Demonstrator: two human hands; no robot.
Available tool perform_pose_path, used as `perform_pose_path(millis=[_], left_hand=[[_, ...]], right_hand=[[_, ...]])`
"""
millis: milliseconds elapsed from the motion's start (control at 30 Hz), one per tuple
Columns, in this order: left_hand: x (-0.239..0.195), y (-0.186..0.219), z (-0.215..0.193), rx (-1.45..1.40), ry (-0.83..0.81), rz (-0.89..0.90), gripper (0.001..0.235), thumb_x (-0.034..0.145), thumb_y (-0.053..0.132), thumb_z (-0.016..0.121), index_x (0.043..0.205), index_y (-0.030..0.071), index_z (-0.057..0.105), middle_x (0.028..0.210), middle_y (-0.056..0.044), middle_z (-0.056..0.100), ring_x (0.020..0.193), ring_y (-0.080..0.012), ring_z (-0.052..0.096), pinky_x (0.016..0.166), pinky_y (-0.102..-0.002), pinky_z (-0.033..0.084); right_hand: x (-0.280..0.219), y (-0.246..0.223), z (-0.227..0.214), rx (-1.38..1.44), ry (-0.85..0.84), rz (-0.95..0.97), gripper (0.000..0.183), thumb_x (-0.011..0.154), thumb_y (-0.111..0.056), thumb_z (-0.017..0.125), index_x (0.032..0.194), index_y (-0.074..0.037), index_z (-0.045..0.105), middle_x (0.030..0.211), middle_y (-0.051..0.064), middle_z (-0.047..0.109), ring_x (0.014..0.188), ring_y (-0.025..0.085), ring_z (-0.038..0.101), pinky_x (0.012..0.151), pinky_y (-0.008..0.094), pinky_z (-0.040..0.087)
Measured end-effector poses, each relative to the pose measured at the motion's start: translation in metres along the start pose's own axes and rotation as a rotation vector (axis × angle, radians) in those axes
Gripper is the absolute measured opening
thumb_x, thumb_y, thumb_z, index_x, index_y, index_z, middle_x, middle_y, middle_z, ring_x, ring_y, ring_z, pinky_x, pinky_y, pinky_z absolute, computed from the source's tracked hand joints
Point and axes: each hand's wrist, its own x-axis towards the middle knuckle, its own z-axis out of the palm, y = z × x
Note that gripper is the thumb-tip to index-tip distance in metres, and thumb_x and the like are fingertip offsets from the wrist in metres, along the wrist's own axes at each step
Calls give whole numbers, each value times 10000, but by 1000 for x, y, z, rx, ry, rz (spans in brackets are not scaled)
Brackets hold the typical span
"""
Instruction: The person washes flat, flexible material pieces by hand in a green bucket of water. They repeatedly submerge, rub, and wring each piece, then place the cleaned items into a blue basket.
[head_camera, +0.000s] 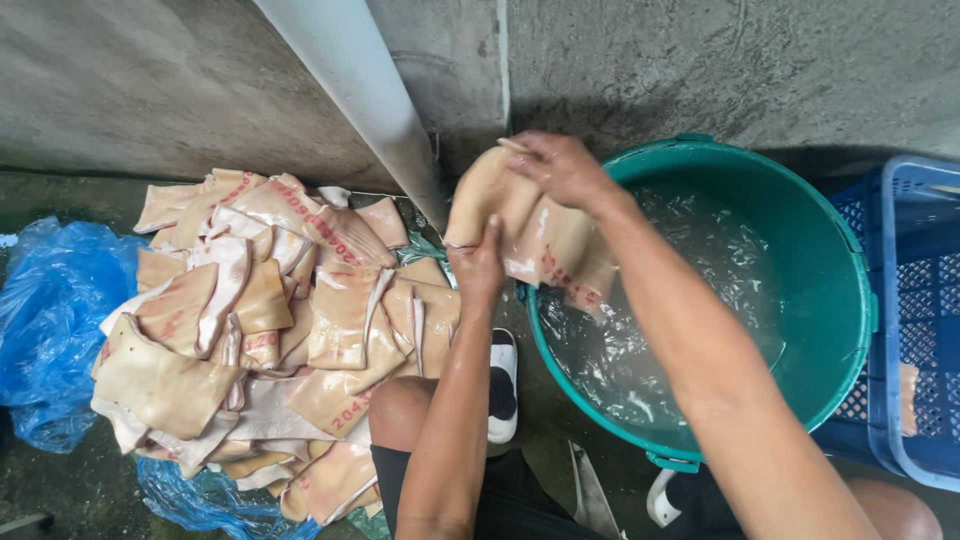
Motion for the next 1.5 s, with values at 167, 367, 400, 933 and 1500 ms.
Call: perform_pose_path(millis=[167, 367, 400, 933, 1500], left_hand=[[16, -54, -40, 105, 185, -330, 361, 919, 166, 785, 1088, -146, 714, 994, -163, 728, 821, -207, 648, 719, -347, 536], [-6, -106, -38, 143, 183, -528, 423, 836, 170, 787, 1093, -152, 691, 1044, -197, 748, 886, -250, 712, 765, -363, 579], [-11, -112, -33, 156, 180, -549, 468, 837, 185, 780, 1113, -182, 687, 1068, -242, 744, 909, -282, 705, 788, -389, 569], [-44, -22, 11, 715, -228, 42, 525, 995, 222, 442, 1484, 43, 509, 1320, -240, 641, 1143, -398, 654, 1006, -484, 524], [-35, 1, 10, 731, -321, 158, 380, 956, 132, 601, 1305, -13, 639, 1291, -244, 645, 1156, -410, 635, 995, -460, 505]], right_hand=[[-17, 29, 50, -446, 170, 31, 552, 952, -445, 618, 1420, -152, 628, 1462, 173, 507, 1348, 399, 426, 1108, 616, 267], [-78, 48, 73, -594, 230, 21, 424, 909, -381, 597, 1268, -198, 728, 1570, 198, 395, 1501, 412, 258, 1144, 638, 139], [-86, 49, 77, -616, 242, 13, 415, 898, -363, 592, 1254, -209, 738, 1576, 189, 392, 1502, 416, 245, 1147, 644, 136], [-92, 72, 77, -600, 242, -142, 488, 954, -329, 529, 1403, -169, 634, 1634, 200, 329, 1519, 477, 161, 1203, 613, 178], [-245, 268, -9, -334, 323, 1150, 739, 841, -216, 698, 1478, -23, 376, 1439, 323, 429, 1332, 494, 419, 1089, 527, 380]])
